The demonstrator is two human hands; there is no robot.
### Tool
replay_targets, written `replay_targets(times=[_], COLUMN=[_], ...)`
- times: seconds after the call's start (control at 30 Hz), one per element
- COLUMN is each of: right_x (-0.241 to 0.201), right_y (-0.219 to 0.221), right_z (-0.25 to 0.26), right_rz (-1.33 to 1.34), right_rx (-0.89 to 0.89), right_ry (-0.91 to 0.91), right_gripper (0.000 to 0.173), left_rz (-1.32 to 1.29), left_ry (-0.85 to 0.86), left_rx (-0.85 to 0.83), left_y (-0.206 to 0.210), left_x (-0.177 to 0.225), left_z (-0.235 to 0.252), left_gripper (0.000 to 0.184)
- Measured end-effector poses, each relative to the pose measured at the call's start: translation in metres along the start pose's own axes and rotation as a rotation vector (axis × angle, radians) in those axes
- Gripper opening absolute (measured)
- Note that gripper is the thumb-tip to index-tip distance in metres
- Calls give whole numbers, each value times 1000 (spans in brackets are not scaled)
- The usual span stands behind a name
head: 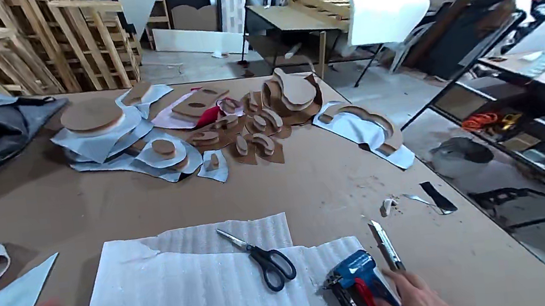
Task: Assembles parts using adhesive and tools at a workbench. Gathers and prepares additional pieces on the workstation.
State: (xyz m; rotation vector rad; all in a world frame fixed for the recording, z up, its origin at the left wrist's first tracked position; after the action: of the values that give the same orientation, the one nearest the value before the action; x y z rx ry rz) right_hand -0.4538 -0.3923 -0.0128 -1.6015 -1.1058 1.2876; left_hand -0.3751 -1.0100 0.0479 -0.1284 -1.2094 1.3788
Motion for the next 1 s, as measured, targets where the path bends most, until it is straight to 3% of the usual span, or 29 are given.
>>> replay_targets(times=[0.1,0.2,0.33,0.43,0.5,0.6,0.77,0.83,0.9,1.0], right_x=[-109,-224,-324,-366,-375,-369,-341,-330,-322,-309], right_y=[-25,-7,33,53,74,93,103,107,98,57], right_z=[54,135,261,326,348,357,349,342,321,253], right_rz=[113,343,502,410,317,277,557,806,1102,1226], right_rx=[131,96,2,-90,-163,-184,-88,-51,-58,-70], right_ry=[-303,-514,-437,-309,-258,-198,-143,-131,-176,-292], right_gripper=[47,32,31,50,51,38,30,28,26,28], left_rz=[-175,-174,-82,72,167,254,176,20,-220,-575], left_ry=[103,70,-167,-208,-222,-262,-239,-196,-262,-394], left_rx=[-239,-483,-565,-578,-647,-757,-808,-802,-793,-715], left_y=[111,229,315,341,354,366,381,378,355,298], left_x=[80,123,131,137,144,153,155,159,166,177], left_z=[25,57,106,135,143,153,159,154,144,107], left_gripper=[34,27,30,34,33,31,26,23,19,19])
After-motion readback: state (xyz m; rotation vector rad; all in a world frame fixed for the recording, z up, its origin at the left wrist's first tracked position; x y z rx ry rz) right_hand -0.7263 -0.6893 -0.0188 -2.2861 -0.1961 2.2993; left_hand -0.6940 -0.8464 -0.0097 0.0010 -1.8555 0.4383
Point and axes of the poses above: each hand's wrist, its own z-axis towards the middle knuckle, its own y-axis out of the palm, x = y × z, the point moved 9 cm from there along z, towards the middle knuckle, and after that the axes turned 7 degrees about -y, right-handed, at the moved point
